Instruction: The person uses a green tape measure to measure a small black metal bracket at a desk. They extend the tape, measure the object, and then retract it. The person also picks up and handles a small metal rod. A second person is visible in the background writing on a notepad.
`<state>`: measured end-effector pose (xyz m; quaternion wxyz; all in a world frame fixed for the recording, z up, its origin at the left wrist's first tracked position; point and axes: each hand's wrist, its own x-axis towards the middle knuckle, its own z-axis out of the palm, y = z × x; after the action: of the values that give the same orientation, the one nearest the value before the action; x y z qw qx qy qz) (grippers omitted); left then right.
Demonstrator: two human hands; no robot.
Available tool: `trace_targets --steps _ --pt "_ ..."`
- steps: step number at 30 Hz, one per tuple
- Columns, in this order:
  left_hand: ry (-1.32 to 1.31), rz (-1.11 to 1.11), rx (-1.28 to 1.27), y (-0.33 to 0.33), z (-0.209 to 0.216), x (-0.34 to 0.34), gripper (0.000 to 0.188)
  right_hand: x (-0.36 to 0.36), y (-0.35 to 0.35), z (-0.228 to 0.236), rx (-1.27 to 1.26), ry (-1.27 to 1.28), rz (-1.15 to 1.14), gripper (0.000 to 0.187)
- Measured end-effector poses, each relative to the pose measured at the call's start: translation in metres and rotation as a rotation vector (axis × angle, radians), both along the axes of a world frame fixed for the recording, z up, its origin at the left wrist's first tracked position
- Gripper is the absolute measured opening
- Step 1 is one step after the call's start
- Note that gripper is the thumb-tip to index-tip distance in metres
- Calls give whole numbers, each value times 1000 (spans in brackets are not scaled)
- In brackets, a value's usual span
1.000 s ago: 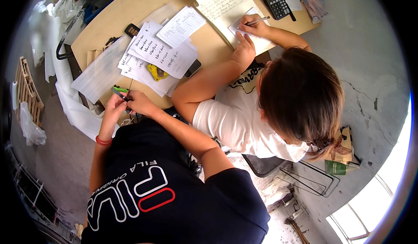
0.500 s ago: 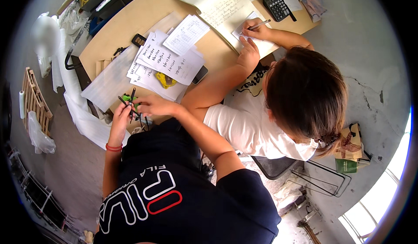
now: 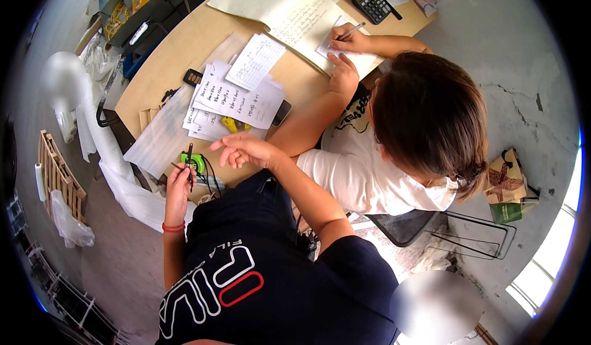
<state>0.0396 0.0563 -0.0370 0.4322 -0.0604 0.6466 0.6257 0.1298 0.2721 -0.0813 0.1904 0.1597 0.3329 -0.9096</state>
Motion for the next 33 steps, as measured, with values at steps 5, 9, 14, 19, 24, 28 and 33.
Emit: trace_targets --steps 5,9,14,19,24,28,33 --pt "11 -5 10 -1 4 0 10 -7 -10 11 -106 79 -59 39" --pt "7 -2 17 0 5 2 9 -17 -19 18 -87 112 0 40" --pt "16 56 55 5 6 4 9 -26 -35 30 -128 128 21 35" --pt "45 46 59 4 6 2 12 -38 -53 24 106 57 -15 31" --pt "34 44 69 -1 4 3 16 -41 -63 31 154 23 -61 29" --pt "50 49 88 2 9 8 16 -45 -65 61 303 213 -102 35" --pt "709 -201 58 8 19 9 15 -31 -54 192 483 1012 -311 46"
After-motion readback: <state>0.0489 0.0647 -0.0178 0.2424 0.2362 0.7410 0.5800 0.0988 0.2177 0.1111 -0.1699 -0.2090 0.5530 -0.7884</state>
